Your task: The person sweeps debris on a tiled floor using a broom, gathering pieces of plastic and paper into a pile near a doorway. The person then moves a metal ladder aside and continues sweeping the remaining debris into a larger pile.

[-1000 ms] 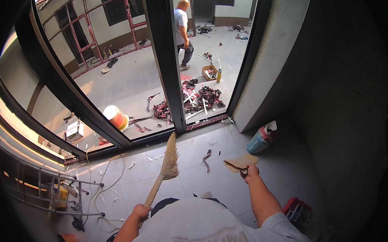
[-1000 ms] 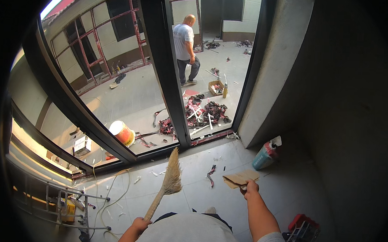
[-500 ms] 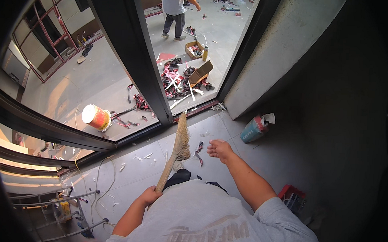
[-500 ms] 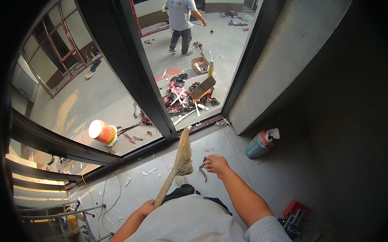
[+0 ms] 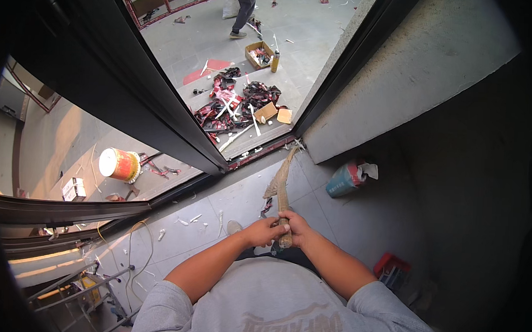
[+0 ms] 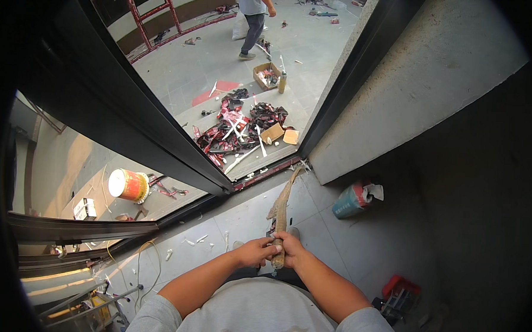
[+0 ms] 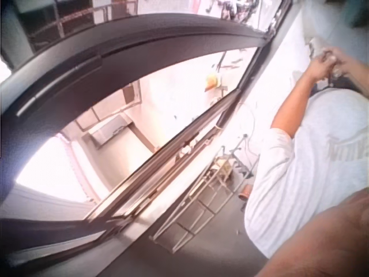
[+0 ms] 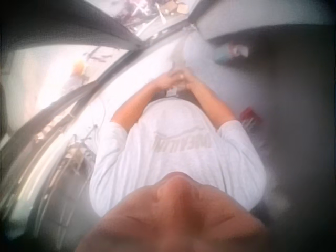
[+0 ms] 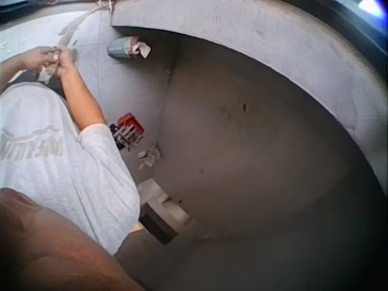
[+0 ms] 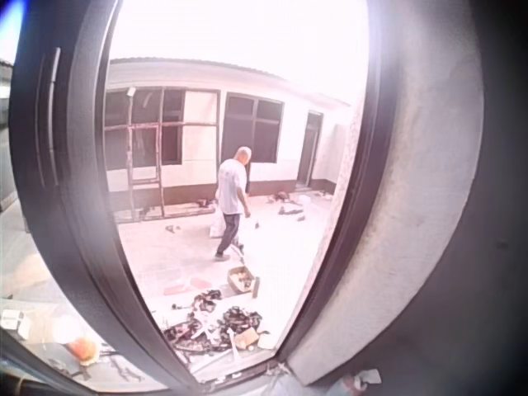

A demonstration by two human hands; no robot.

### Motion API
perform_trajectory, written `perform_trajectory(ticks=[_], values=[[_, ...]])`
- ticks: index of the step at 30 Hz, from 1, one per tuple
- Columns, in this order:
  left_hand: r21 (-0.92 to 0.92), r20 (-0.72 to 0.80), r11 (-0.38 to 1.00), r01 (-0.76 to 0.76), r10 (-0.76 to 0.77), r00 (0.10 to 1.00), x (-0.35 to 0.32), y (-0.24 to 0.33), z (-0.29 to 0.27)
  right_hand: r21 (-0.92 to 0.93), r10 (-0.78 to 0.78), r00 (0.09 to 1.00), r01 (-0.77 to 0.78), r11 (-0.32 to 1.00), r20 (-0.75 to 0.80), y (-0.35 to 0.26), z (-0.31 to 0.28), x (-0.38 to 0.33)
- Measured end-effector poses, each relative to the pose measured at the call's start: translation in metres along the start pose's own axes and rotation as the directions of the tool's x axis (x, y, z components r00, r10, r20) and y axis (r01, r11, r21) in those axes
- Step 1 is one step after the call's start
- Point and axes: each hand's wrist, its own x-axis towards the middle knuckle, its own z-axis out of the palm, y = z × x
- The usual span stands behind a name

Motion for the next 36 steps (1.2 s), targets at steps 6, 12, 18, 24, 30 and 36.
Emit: perform_trajectory(ticks=[6,12,18,24,30,36], values=[[-0.224,-0.200,0.965,0.139,-0.185,0.962,-0.001,-0.084,-0.011,-0.143,-0.110,0.927,0.062,0.988,-0.359,-0.076,-0.115,0.000],[-0.269,-0.490,0.890,0.369,-0.456,0.742,-0.041,-0.157,-0.006,-0.018,-0.209,0.907,0.217,0.976,-0.366,-0.138,-0.139,0.006],[-0.221,-0.476,0.880,0.421,-0.474,0.741,-0.022,-0.153,0.034,0.289,-0.149,0.912,0.271,0.918,-0.382,-0.205,-0.151,0.053],[-0.139,-0.425,0.904,0.403,-0.422,0.800,-0.003,-0.131,0.029,0.159,-0.107,0.838,0.224,0.961,-0.534,-0.226,-0.139,0.096],[-0.231,-0.489,0.880,0.415,-0.473,0.733,-0.005,-0.120,0.009,0.028,-0.156,0.813,0.207,0.978,-0.560,-0.148,-0.138,0.027],[-0.221,-0.469,0.869,0.442,-0.492,0.734,-0.008,-0.141,-0.004,0.057,-0.265,0.827,0.336,0.940,-0.496,-0.124,-0.109,-0.003]])
